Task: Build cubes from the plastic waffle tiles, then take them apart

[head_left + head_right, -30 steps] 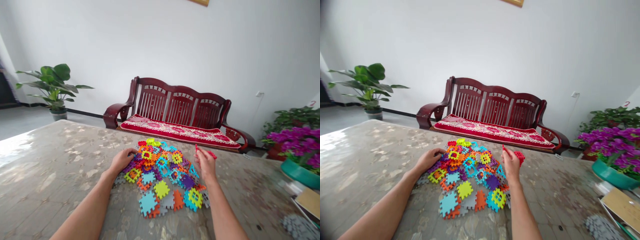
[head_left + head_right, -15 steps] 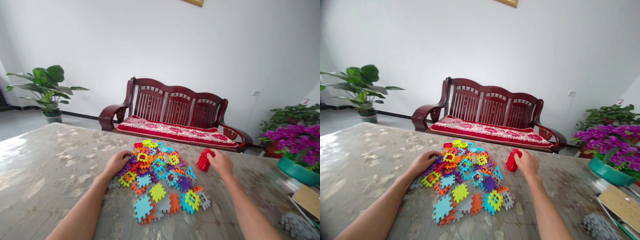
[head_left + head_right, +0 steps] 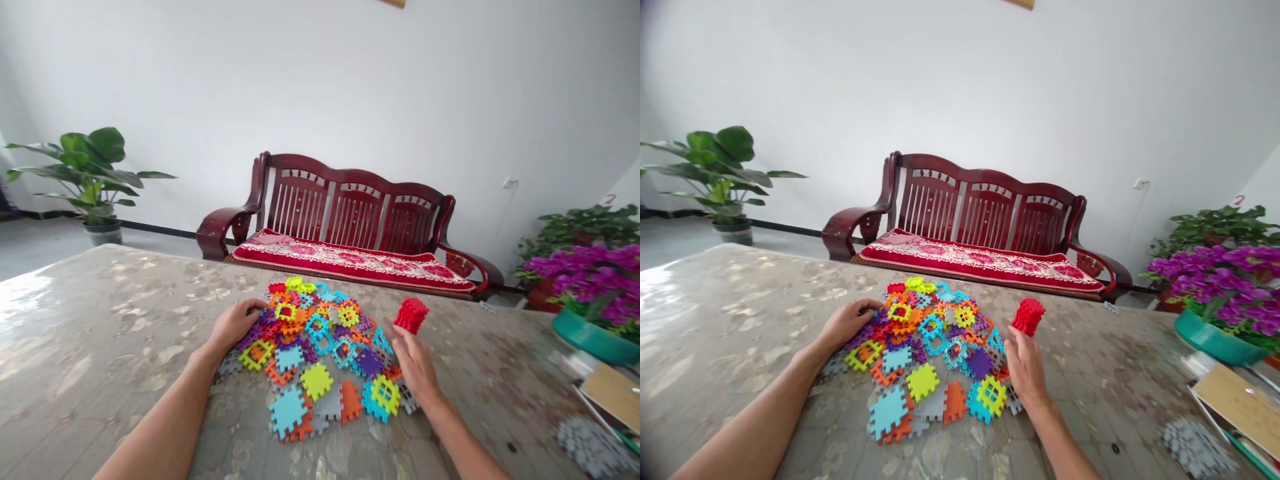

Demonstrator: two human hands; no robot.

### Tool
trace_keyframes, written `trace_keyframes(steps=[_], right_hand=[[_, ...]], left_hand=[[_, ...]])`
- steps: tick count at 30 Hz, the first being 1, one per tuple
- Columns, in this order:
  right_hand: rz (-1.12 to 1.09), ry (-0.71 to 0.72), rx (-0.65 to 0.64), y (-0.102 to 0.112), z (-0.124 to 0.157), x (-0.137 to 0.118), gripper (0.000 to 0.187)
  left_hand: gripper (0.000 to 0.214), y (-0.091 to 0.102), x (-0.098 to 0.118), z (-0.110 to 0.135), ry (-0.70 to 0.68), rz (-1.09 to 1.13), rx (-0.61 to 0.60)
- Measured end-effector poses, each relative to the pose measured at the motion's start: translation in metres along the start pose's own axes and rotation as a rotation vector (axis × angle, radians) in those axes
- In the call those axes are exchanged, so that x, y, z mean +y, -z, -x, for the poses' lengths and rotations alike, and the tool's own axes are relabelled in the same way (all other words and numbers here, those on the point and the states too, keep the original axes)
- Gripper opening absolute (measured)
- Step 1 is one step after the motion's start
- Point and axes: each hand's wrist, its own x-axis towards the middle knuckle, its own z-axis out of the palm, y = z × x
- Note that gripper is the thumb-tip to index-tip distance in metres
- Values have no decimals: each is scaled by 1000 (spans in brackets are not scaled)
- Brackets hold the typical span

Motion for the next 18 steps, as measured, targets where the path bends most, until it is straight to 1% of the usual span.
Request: trace_keyframes(steps=[2,4,9,11,13,14,16,18], right_hand=[[-101,-59,15,-12,8,4,42],[-208,-108,24,-23,13,2,42],[-387,-202,-6,-46,32,-25,44],[-414,-193,-23,-50,35,-36,43],[-376,-129,-27,-49,29,-44,39],[-336,-82,-30,-49,21,-46,37],[-234,8,-48,-49,0,-51,34],[-123,52,-85,-54,-26,-54,36]], left_hand=[[33,0,1,0,-5,-7,-5],[33,1,2,1,-14,-8,-10],[35,2,5,3,-9,4,-8],[35,2,5,3,-3,4,-8],[34,3,6,3,0,-4,-9],[34,3,6,3,0,-7,-9],[33,3,6,3,-1,-6,-7],[33,4,8,4,-1,0,-4]])
